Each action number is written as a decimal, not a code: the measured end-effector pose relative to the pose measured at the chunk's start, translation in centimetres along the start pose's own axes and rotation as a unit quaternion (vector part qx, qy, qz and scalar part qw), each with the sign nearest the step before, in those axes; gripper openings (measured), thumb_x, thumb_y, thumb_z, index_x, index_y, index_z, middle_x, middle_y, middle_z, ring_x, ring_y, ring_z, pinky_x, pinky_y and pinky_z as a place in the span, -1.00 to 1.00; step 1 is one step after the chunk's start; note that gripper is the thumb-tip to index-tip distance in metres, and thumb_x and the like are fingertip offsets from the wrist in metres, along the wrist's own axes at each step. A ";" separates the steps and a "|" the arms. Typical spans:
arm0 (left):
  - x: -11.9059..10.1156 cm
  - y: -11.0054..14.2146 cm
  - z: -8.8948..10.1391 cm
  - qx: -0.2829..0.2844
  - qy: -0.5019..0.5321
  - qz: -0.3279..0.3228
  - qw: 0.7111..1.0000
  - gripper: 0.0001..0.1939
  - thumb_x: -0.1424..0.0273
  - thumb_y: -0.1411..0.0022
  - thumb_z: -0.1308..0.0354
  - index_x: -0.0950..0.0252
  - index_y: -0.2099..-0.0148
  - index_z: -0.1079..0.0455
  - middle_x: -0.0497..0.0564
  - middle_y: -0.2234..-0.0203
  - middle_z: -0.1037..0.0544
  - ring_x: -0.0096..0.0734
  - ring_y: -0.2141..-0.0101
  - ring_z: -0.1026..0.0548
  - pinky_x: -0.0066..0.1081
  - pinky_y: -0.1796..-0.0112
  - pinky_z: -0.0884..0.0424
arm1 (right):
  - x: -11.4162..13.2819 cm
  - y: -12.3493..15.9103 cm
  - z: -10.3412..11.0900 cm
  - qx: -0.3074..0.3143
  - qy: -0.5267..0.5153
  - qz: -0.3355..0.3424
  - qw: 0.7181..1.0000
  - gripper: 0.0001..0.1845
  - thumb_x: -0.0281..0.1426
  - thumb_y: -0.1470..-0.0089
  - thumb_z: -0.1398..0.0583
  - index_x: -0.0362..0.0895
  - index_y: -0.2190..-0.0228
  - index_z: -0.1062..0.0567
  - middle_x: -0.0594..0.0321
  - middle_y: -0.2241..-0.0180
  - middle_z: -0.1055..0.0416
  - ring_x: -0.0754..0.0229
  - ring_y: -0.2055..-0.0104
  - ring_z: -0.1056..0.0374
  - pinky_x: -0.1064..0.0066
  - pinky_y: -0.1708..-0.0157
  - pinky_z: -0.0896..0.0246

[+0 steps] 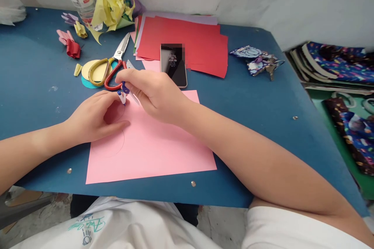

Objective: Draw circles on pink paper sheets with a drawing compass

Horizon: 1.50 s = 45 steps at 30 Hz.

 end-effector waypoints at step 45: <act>-1.4 0.0 0.3 0.018 -0.006 -0.042 0.999 -0.48 0.09 -0.59 -0.27 0.39 -0.30 -0.69 0.45 -0.38 -0.68 0.36 -0.32 -0.65 0.33 -0.42 -0.58 | 0.3 -0.1 3.7 -0.014 0.166 0.014 0.986 -0.50 -0.02 -0.81 -0.02 0.00 -0.05 -0.64 0.19 0.29 -0.59 0.07 0.34 -0.47 0.20 0.29 -0.29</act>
Point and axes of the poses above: each hand's wrist, its own y-axis away from the middle knuckle, its own z-axis out of the back of the hand, x = y × z, the point moved 10 cm from there along -y, towards the middle knuckle
